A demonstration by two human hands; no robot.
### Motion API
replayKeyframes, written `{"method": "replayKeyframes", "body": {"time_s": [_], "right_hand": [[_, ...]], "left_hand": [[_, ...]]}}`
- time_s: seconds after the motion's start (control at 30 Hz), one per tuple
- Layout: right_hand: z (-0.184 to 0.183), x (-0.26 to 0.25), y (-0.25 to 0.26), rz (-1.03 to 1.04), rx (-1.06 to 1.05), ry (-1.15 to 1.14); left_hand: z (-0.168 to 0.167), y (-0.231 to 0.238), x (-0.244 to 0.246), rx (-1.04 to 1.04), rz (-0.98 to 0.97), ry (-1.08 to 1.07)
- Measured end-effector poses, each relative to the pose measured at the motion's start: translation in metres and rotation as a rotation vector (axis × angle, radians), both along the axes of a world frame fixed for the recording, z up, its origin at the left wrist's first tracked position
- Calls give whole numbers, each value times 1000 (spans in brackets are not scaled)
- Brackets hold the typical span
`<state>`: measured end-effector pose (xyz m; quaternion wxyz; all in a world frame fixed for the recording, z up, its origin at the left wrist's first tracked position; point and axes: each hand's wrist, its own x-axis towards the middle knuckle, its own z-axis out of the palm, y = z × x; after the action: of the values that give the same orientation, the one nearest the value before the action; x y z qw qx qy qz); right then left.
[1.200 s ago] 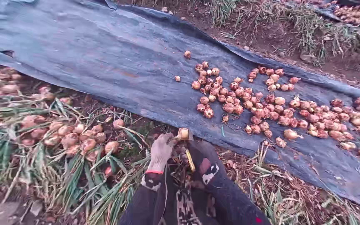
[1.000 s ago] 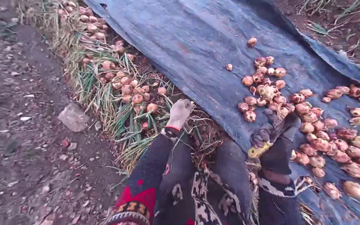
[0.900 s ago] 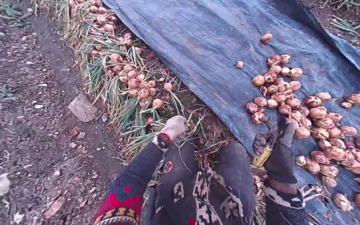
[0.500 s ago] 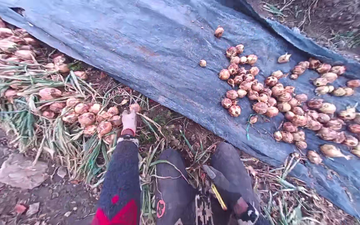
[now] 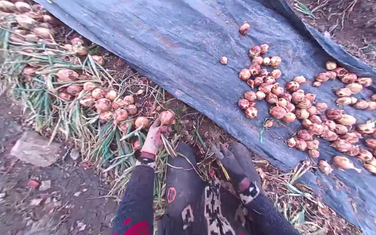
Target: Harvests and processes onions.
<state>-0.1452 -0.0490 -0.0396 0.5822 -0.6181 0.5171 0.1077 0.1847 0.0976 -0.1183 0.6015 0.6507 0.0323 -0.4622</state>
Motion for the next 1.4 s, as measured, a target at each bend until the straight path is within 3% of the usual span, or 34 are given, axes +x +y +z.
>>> {"method": "replayKeyframes", "body": {"time_s": [0.13, 0.3, 0.47, 0.6, 0.67, 0.73, 0.8, 0.9, 0.93, 1.0, 1.03, 1.1, 1.17, 1.23, 1.3, 1.4], "right_hand": [[2, 11, 26, -89, -18, -383], [43, 5, 58, -143, 26, -718], [70, -34, 76, -76, -35, -674], [54, -49, 86, -151, -8, -670], [50, -54, 84, -205, -10, -693], [61, -64, 85, -240, 79, -734], [92, -76, 84, -158, 236, -842], [123, -82, 99, -70, 349, -1045], [122, -80, 98, -129, 280, -1002], [108, -83, 81, -116, 55, -622], [97, -86, 67, -5, 17, -398], [61, -88, 63, 111, 63, -261], [53, -81, 72, -3, 279, -361], [55, -70, 81, -285, 610, -430], [49, -66, 78, -508, 816, -416], [50, -64, 57, -705, 873, -414]], "left_hand": [[66, 17, -81, -241, -198, 195], [133, 47, -158, -155, -520, 65], [159, 65, -183, -96, -739, -69], [167, 61, -211, 181, -793, -455], [164, 62, -224, 233, -774, -681], [155, 68, -239, 249, -695, -698], [139, 69, -241, 262, -528, -585], [92, 86, -235, 172, -135, -200], [86, 88, -228, 117, -63, -49], [91, 86, -220, 85, -16, 59], [100, 77, -222, 124, -49, -30], [117, 60, -232, 255, -187, -378], [132, 44, -244, 348, -452, -788], [143, 37, -263, 399, -749, -1073], [144, 30, -279, 413, -893, -1182], [132, 15, -276, 272, -860, -1066]]}}
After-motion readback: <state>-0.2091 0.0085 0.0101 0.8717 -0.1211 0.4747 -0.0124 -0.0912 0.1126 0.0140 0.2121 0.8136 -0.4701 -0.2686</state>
